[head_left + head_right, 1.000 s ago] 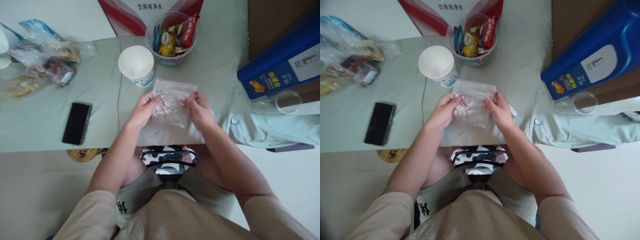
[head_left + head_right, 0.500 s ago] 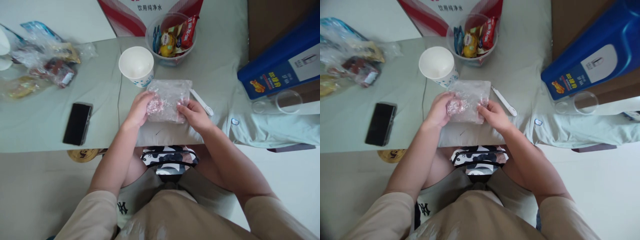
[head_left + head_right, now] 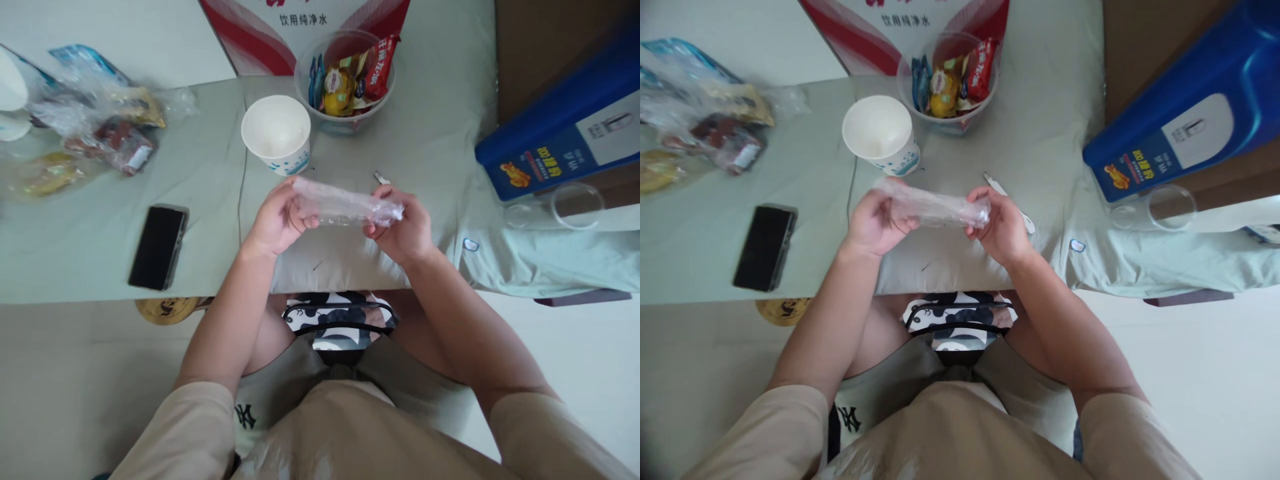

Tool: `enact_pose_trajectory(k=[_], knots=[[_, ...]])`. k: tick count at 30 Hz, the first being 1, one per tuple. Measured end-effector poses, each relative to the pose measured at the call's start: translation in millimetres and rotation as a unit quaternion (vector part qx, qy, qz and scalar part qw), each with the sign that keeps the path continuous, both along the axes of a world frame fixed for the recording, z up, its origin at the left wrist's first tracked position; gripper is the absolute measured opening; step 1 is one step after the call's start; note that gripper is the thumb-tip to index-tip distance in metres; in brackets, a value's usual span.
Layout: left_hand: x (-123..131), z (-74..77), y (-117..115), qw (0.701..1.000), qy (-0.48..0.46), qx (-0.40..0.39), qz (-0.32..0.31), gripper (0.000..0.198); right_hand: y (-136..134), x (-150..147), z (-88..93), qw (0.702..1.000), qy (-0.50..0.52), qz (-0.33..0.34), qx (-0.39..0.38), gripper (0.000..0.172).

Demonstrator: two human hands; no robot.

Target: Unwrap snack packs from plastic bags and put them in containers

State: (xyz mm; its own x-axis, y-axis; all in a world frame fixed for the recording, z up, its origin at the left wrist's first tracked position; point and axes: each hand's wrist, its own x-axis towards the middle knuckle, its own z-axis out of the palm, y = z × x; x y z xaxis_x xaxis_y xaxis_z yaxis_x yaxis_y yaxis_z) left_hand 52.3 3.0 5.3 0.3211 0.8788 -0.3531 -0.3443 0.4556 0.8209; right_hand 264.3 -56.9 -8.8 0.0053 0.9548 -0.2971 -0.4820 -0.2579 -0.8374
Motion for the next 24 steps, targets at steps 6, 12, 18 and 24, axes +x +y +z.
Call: enact_pose_trajectory(k=[6,12,18,24], knots=[[-3.5,-10.6,6.1,0.997,0.033,0.072,0.001,0.021,0.7,-2.2,-11.8,0.989,-0.14,-0.03,0.039,0.035],[-3.9,-26.4,8.2,0.984,0.076,0.149,0.055,0.032,10.0,1.4,-28.1,0.977,-0.141,-0.15,0.056,0.043],[8.0,-25.4,0.3,0.982,0.133,0.116,0.068,0.02,-1.1,2.9,-19.4,0.922,-0.305,-0.2,0.128,0.015],[26.3,-22.9,-10.8,0.998,0.047,0.012,-0.048,0.037,-12.2,-14.4,-8.6,0.84,-0.421,0.097,0.329,0.015]])
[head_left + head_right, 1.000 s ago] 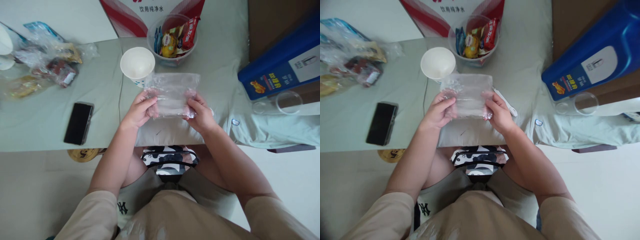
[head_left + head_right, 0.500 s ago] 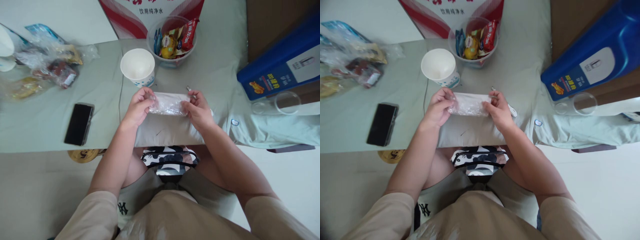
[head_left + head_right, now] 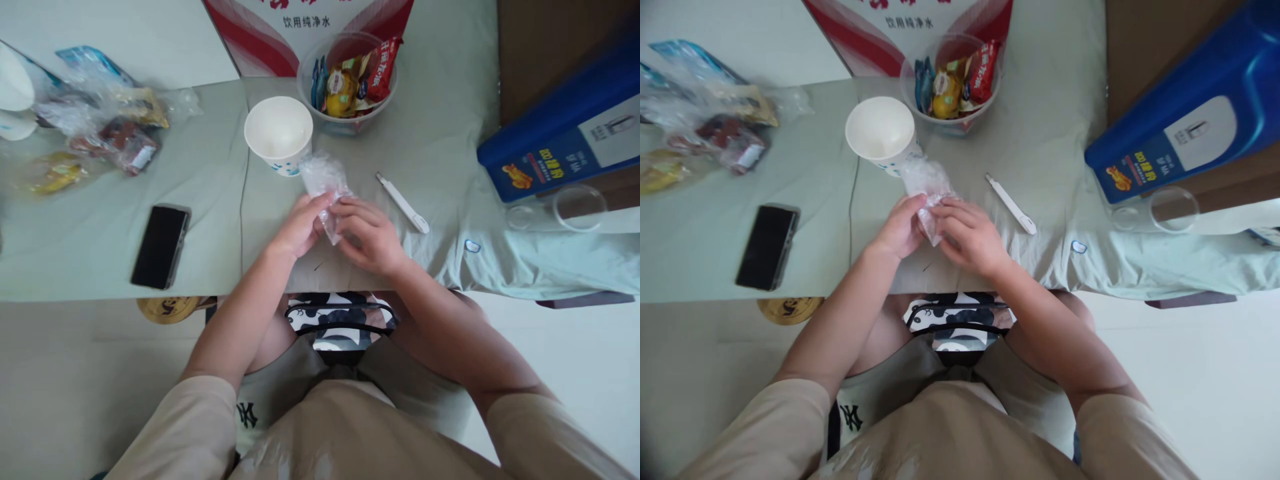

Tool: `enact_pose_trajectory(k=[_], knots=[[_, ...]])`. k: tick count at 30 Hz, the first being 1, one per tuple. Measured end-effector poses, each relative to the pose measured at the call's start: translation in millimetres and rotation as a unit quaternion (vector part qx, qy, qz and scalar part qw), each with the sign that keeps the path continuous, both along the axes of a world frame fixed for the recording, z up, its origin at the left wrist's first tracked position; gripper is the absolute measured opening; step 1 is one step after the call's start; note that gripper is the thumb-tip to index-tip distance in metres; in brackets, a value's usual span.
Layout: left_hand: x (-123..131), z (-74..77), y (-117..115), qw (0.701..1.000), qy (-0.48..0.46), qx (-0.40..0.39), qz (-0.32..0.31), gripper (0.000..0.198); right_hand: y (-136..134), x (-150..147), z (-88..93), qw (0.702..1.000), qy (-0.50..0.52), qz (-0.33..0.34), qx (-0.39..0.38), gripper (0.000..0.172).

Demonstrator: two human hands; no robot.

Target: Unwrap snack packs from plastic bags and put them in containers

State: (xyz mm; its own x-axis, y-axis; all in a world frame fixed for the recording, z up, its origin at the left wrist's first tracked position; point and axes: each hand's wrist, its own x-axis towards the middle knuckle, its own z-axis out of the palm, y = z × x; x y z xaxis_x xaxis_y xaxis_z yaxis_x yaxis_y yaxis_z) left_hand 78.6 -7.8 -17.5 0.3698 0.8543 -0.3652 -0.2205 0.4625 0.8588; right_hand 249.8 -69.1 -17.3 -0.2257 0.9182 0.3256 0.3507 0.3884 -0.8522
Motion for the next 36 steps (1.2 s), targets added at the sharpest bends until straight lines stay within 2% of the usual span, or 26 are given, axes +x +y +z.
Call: enact_pose_trajectory(k=[2,4,6,7,10,12,15,18,21,23,27,31,36], knots=[[0.1,0.4,0.5,0.998,0.026,0.009,0.056,0.032,0.5,-1.9,0.8,1.0,-0.001,0.021,0.008,0.015],[-2.1,2.1,0.6,0.995,0.052,0.003,0.084,0.029,1.8,-0.7,1.2,0.997,0.049,-0.051,-0.009,0.018],[-4.6,4.8,-1.3,0.996,0.063,-0.009,0.061,0.028,4.1,1.7,1.1,0.979,0.133,-0.135,-0.079,0.026],[-5.4,6.0,-3.0,0.997,0.064,-0.011,0.035,0.027,5.5,2.6,1.0,0.964,0.176,-0.148,-0.133,0.031],[-6.3,6.7,-8.4,0.997,0.056,0.009,-0.044,0.032,9.9,3.3,0.7,0.921,0.249,-0.071,-0.291,0.041],[-7.3,4.6,-10.1,0.996,0.05,0.028,-0.07,0.038,11.9,2.8,0.5,0.911,0.249,-0.035,-0.326,0.042],[-11.0,0.6,-8.4,0.992,0.062,0.063,-0.093,0.047,12.5,2.8,-0.1,0.925,0.225,-0.065,-0.298,0.04],[-14.2,-1.3,-5.3,0.983,0.109,0.102,-0.109,0.046,10.8,3.3,-0.6,0.931,0.208,-0.091,-0.285,0.037],[-13.4,-1.1,-4.5,0.973,0.172,0.125,-0.09,0.043,8.7,2.4,-1.1,0.928,0.203,-0.065,-0.304,0.04],[-11.9,-0.8,-5.2,0.967,0.201,0.137,-0.075,0.043,8.2,1.9,-2.3,0.938,0.17,-0.054,-0.296,0.042],[-12.1,0.2,-6.0,0.972,0.179,0.134,-0.079,0.05,10.4,3.7,-5.3,0.948,0.121,-0.085,-0.284,0.029],[-12.5,1.1,-4.9,0.971,0.174,0.151,-0.068,0.039,11.2,4.8,-4.0,0.933,0.159,-0.096,-0.307,0.028],[-5.0,1.7,-9.6,0.935,0.252,0.243,-0.056,0.026,7.7,-1.5,-2.8,0.937,0.175,-0.117,-0.28,0.042]])
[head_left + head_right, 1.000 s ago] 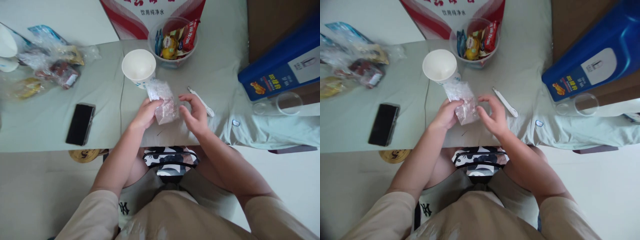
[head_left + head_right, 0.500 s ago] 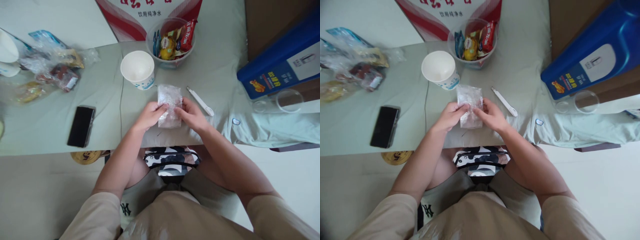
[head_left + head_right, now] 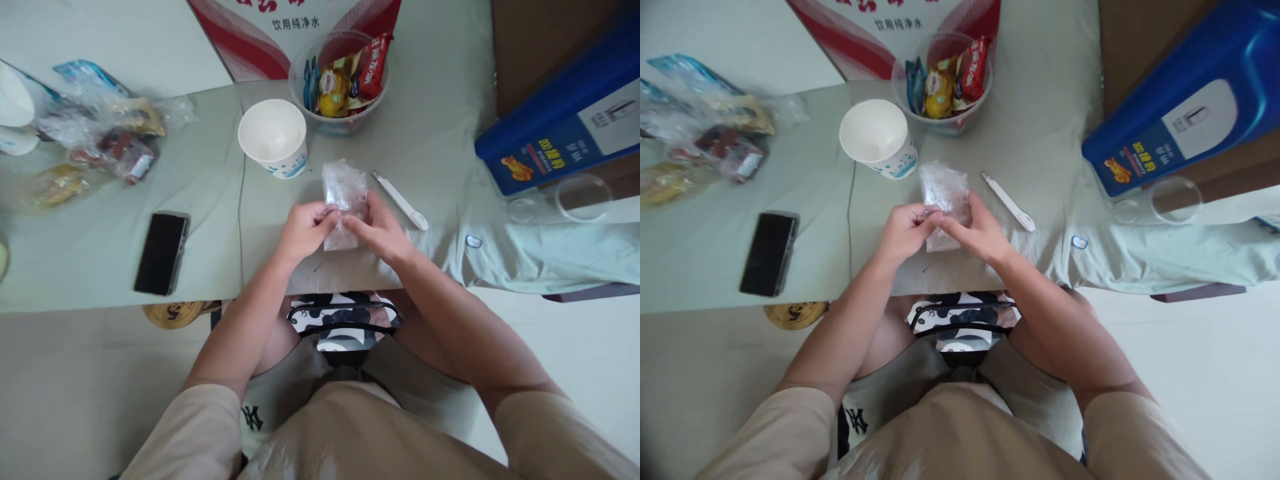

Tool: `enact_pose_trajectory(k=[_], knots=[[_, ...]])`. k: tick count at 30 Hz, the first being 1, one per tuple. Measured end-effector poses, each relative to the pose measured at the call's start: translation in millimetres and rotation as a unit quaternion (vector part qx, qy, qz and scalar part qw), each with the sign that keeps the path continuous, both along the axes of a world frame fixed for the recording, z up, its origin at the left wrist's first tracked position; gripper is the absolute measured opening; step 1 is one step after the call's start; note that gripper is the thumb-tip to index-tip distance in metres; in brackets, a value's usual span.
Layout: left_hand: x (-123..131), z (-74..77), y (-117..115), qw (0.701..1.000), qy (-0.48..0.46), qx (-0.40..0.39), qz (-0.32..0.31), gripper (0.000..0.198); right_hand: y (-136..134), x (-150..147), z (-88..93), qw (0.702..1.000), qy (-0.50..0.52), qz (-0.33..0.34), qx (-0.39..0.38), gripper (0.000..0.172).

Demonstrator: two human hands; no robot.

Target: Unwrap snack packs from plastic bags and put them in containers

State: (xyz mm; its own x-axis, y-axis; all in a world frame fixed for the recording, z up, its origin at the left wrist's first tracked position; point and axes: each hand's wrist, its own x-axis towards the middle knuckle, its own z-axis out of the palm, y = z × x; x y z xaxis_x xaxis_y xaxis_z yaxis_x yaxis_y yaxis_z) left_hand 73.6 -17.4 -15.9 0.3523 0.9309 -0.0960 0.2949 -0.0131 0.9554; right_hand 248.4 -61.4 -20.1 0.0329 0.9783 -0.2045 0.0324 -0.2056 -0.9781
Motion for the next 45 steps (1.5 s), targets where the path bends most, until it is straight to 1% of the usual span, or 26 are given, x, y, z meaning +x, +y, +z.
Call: enact_pose_trajectory(k=[3,5,8,11,13,15,18,20,22,24,25,28,29,30,31,33,34,36,37,38,39,41,43,45], knots=[[2.6,0.2,-3.3,1.0,0.013,0.015,0.001,0.028,1.4,-0.3,-2.4,1.0,0.0,-0.022,0.01,0.041],[1.4,-0.6,-3.0,1.0,-0.007,-0.002,0.011,0.028,3.9,3.0,-2.9,0.999,0.024,-0.023,0.005,0.036],[-2.5,-3.5,-0.1,0.997,-0.052,-0.042,0.025,0.03,7.0,10.3,-1.1,0.999,0.045,0.009,-0.006,0.03],[-4.4,-5.3,1.6,0.994,-0.085,-0.075,0.001,0.031,6.7,14.4,1.1,0.999,0.014,0.051,-0.004,0.029],[-3.4,-4.5,0.9,0.991,-0.101,-0.088,-0.015,0.031,5.3,13.7,1.6,0.998,0.001,0.058,-0.006,0.031],[-1.4,-2.0,-0.6,0.987,-0.123,-0.099,-0.013,0.03,3.7,11.1,1.5,0.999,0.02,0.046,-0.003,0.032],[1.6,3.6,-2.6,0.976,-0.165,-0.144,0.012,0.029,1.3,7.1,1.8,0.996,0.081,0.017,0.04,0.033],[2.5,7.2,-2.7,0.967,-0.186,-0.169,0.032,0.027,0.0,6.1,3.0,0.992,0.112,0.007,0.058,0.026],[2.4,9.8,-1.5,0.964,-0.199,-0.172,0.048,0.02,-0.8,6.7,5.4,0.991,0.122,0.011,0.046,0.023],[1.7,10.8,0.6,0.961,-0.21,-0.173,0.045,0.016,-0.6,8.7,8.4,0.992,0.121,0.015,0.026,0.027],[1.1,10.7,1.7,0.959,-0.217,-0.179,0.039,0.017,-0.3,9.9,9.9,0.993,0.116,0.015,0.022,0.032],[-0.8,7.3,3.9,0.949,-0.239,-0.205,0.008,0.034,0.1,13.0,13.3,0.997,0.064,0.016,0.04,0.052],[-1.4,5.2,4.2,0.947,-0.242,-0.211,-0.004,0.039,-0.2,13.6,13.7,0.998,0.028,0.013,0.055,0.055],[-2.0,2.6,4.3,0.947,-0.239,-0.212,-0.016,0.042,-0.6,13.8,13.5,0.997,-0.015,0.008,0.073,0.055],[-2.4,-0.4,4.3,0.95,-0.231,-0.208,-0.027,0.046,-1.0,13.8,12.5,0.994,-0.059,0.001,0.091,0.051],[-2.9,-7.7,4.3,0.96,-0.207,-0.186,-0.041,0.062,-1.0,13.5,7.8,0.985,-0.125,-0.014,0.115,0.039],[-2.9,-11.6,4.5,0.965,-0.194,-0.169,-0.042,0.069,-0.4,13.3,4.3,0.984,-0.137,-0.018,0.114,0.038],[-2.5,-19.0,5.3,0.976,-0.176,-0.123,-0.031,0.075,2.1,13.7,-3.2,0.989,-0.12,-0.015,0.085,0.054],[-2.3,-22.1,6.0,0.98,-0.17,-0.099,-0.023,0.076,3.8,14.2,-6.2,0.993,-0.1,-0.01,0.063,0.058],[-2.0,-24.5,6.7,0.984,-0.163,-0.076,-0.015,0.077,5.4,14.9,-8.0,0.996,-0.078,-0.001,0.042,0.056],[-1.7,-26.0,7.5,0.986,-0.156,-0.056,-0.009,0.079,6.7,15.7,-8.4,0.998,-0.06,0.01,0.025,0.049],[-1.5,-25.9,8.3,0.989,-0.141,-0.03,-0.002,0.082,7.8,17.2,-5.2,0.999,-0.037,0.029,0.007,0.036],[-2.0,-21.5,7.3,0.992,-0.127,-0.022,-0.001,0.084,6.2,17.8,1.5,0.998,-0.038,0.043,0.004,0.033],[-3.3,-13.7,4.1,0.993,-0.112,-0.023,-0.001,0.083,2.9,17.0,8.5,0.997,-0.061,0.051,0.009,0.033]])
